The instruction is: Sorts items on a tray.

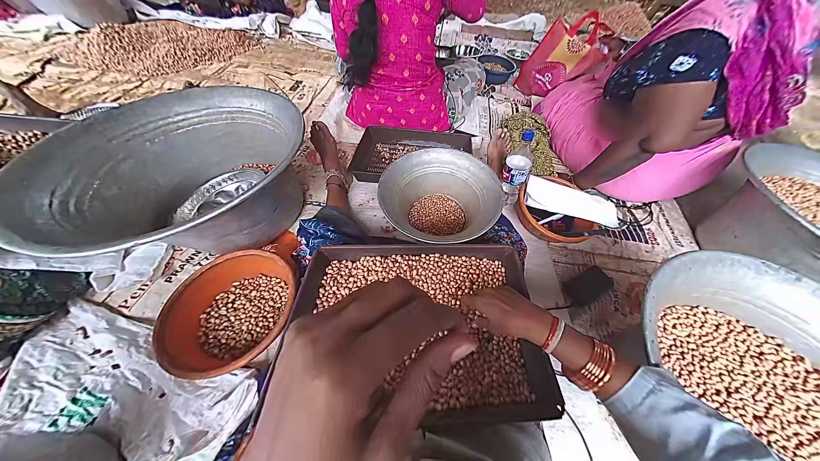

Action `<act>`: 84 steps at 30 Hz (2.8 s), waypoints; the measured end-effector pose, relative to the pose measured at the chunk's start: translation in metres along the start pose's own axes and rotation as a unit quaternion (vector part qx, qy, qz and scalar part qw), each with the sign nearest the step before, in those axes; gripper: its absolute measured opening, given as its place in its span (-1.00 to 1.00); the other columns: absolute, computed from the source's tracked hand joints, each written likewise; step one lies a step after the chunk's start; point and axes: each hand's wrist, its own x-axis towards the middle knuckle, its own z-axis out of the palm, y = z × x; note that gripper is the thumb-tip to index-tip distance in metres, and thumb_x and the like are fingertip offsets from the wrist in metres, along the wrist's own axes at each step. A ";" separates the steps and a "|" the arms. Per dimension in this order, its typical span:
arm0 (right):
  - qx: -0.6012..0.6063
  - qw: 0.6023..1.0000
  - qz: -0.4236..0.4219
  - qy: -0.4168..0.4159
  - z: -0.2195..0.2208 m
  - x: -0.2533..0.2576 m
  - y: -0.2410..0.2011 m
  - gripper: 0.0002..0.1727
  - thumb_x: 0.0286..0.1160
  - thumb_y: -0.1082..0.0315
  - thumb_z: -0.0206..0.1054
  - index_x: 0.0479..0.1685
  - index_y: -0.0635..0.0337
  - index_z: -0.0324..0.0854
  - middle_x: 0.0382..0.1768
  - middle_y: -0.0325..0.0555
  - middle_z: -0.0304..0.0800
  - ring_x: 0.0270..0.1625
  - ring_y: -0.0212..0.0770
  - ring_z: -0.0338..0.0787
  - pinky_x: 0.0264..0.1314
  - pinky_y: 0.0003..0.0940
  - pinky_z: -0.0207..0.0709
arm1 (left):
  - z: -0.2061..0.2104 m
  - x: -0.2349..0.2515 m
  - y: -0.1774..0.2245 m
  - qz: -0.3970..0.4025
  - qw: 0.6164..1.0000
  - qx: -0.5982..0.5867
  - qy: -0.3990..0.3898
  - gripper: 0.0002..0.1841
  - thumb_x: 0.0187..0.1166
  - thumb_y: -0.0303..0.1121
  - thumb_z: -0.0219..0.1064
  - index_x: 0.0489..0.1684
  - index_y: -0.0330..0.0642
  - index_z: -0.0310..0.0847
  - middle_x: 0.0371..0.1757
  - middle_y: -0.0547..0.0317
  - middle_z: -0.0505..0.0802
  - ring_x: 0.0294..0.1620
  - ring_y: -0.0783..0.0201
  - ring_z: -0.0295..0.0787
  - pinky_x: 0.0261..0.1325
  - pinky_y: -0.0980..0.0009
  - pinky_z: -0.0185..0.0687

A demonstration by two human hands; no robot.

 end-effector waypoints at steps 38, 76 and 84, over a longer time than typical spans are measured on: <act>0.437 0.888 -0.063 0.129 -0.006 -0.012 -0.028 -0.67 0.69 0.45 0.21 0.37 0.09 0.58 0.26 -0.17 0.77 -0.05 -0.32 0.89 -0.09 -0.35 0.83 | 0.077 -0.074 -0.107 -0.394 0.877 -0.116 -0.250 -0.53 0.69 -0.45 0.11 0.60 -0.16 0.50 0.23 -0.08 0.83 0.04 0.14 0.84 0.19 0.07 0.72; 0.298 0.920 -0.082 0.241 0.008 0.007 -0.005 -0.74 0.56 0.31 0.19 0.04 0.23 0.68 -0.07 -0.11 0.84 -0.03 -0.33 0.81 0.07 -0.37 0.64 | 0.136 -0.052 -0.109 -0.264 0.891 0.100 -0.354 -0.70 0.77 -0.37 0.13 0.22 -0.25 0.75 0.24 -0.23 0.83 0.21 -0.24 0.83 0.22 -0.20 0.69; 0.377 0.916 -0.039 0.130 0.005 0.009 -0.010 -0.84 0.55 0.39 0.19 -0.02 0.21 0.58 -0.37 -0.25 0.55 -0.47 -0.43 0.49 -0.38 -0.46 0.39 | 0.118 -0.050 -0.127 -0.347 0.895 -0.063 -0.275 -0.74 0.64 -0.32 0.28 0.13 -0.22 0.77 -0.11 0.00 0.87 -0.10 0.12 0.80 0.10 0.06 0.68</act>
